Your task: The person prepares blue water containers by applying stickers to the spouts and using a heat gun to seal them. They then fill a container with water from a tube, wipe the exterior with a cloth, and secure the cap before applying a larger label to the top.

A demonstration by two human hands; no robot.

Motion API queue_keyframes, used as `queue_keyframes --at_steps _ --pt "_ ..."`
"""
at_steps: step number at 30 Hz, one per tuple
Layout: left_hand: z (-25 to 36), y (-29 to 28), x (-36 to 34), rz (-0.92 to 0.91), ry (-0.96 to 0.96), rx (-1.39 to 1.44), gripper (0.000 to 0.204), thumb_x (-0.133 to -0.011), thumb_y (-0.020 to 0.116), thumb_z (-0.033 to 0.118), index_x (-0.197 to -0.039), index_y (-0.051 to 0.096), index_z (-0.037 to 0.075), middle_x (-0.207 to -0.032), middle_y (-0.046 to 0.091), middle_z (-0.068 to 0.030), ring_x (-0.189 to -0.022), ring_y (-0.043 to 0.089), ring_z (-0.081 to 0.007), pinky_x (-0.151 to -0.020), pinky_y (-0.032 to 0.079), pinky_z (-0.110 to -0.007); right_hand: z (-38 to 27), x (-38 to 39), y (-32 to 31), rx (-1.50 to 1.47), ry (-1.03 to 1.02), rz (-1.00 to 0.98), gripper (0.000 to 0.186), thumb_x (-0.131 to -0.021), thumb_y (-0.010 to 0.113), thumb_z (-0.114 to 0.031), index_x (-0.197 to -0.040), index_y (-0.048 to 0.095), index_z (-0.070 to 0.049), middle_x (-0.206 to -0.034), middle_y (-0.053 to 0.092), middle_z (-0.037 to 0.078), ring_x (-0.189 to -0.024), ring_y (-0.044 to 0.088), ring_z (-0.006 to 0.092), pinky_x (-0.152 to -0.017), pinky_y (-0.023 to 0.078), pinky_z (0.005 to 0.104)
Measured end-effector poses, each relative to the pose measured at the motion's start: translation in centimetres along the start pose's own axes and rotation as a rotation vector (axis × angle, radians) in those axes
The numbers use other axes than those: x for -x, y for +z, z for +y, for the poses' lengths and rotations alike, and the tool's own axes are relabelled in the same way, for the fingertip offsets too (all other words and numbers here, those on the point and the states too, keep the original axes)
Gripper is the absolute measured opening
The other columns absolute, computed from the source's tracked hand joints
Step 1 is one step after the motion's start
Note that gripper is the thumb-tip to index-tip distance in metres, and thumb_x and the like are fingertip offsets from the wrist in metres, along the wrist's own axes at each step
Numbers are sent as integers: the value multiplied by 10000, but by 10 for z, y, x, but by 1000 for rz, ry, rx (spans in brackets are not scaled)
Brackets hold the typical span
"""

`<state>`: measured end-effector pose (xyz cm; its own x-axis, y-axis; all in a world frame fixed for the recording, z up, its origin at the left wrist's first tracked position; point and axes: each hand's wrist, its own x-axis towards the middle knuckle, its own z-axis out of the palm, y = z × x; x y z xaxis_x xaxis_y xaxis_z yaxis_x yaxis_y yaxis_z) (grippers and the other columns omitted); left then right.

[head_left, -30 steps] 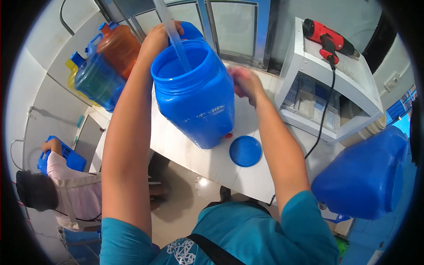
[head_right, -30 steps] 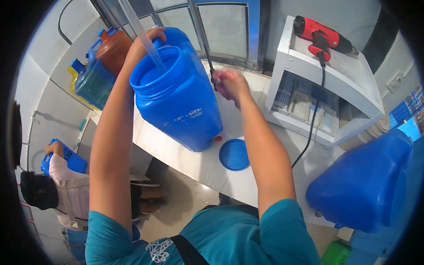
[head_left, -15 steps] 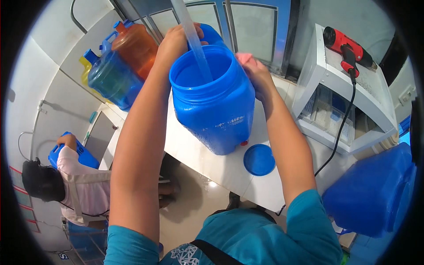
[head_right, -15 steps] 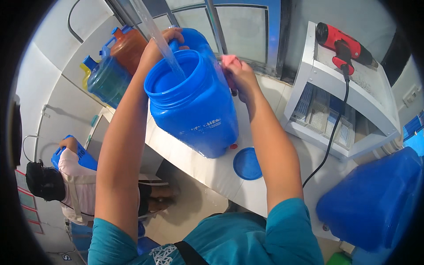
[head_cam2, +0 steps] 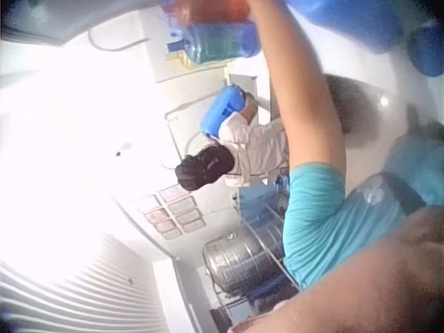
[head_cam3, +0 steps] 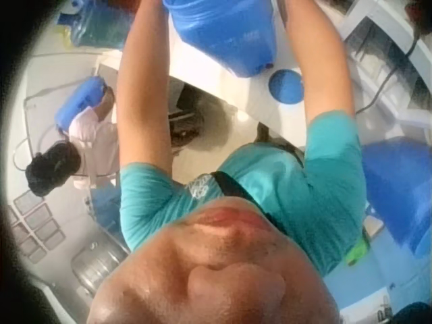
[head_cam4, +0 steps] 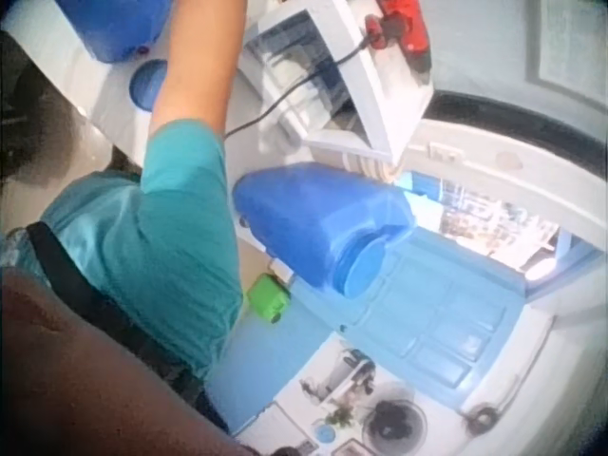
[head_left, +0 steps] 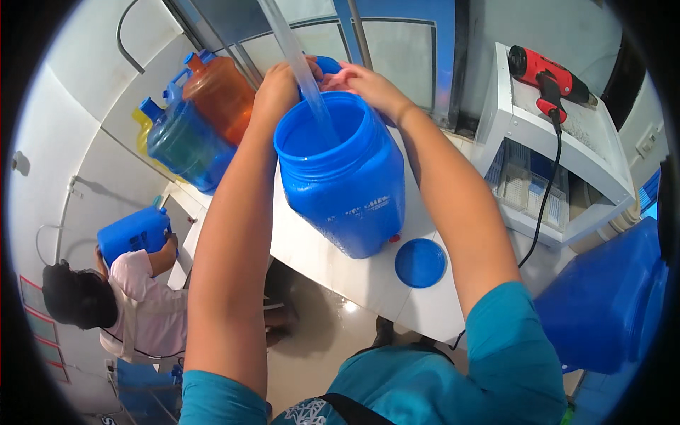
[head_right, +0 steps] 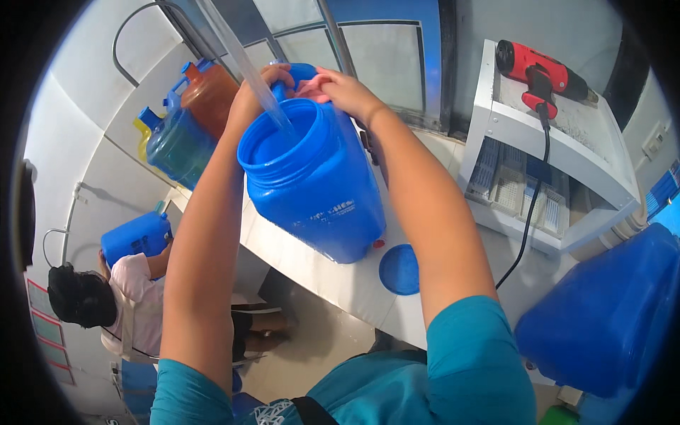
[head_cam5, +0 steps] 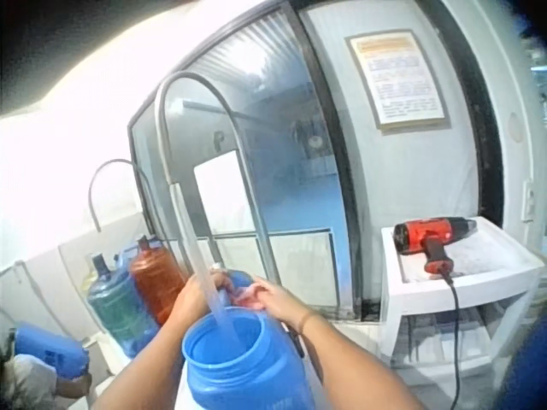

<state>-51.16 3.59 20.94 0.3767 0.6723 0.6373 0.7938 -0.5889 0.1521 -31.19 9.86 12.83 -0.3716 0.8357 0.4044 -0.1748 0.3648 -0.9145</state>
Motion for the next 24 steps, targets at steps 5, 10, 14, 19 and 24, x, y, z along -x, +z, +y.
queue_keyframes --at_steps 5,10,14,19,24 --pt "-1 -12 13 -1 -21 -38 155 -762 696 78 -915 669 69 -1164 705 -146 -1240 626 -317 -961 504 -385 -77 138 43 -325 -143 94 419 -989 462 -101 -1371 605 -6 -1334 641 103 -1230 598 209 -1084 438 316" --pt "-19 -13 3 -6 207 -85 176 -782 674 90 -955 645 76 -1066 698 -131 -1062 662 -327 -919 511 -358 -95 212 127 805 -721 379 416 -962 521 -136 -1358 647 -128 -1470 530 139 -1326 497 402 -1127 369 519" --pt "-29 -10 1 -92 197 -83 185 -863 662 154 -1023 669 63 -1033 705 -139 -982 673 -320 -893 524 -384 -8 226 164 1465 -996 186 439 -894 551 -250 -1295 676 -125 -1442 536 55 -1416 387 347 -1233 202 521" --pt "-11 -8 6 -2 132 -45 200 -829 702 206 -984 708 79 -1019 723 -185 -1026 680 -384 -912 534 -437 82 273 111 1643 -1110 -472 499 -897 524 -234 -1323 643 -3 -1457 569 99 -1474 361 261 -1284 134 449" --pt "-11 -12 8 -40 95 -14 196 -840 693 206 -986 715 78 -1053 725 -189 -1052 677 -382 -914 534 -444 28 234 118 1445 -1084 -198 449 -953 488 -222 -1375 633 -171 -1456 556 -42 -1436 393 198 -1271 143 417"
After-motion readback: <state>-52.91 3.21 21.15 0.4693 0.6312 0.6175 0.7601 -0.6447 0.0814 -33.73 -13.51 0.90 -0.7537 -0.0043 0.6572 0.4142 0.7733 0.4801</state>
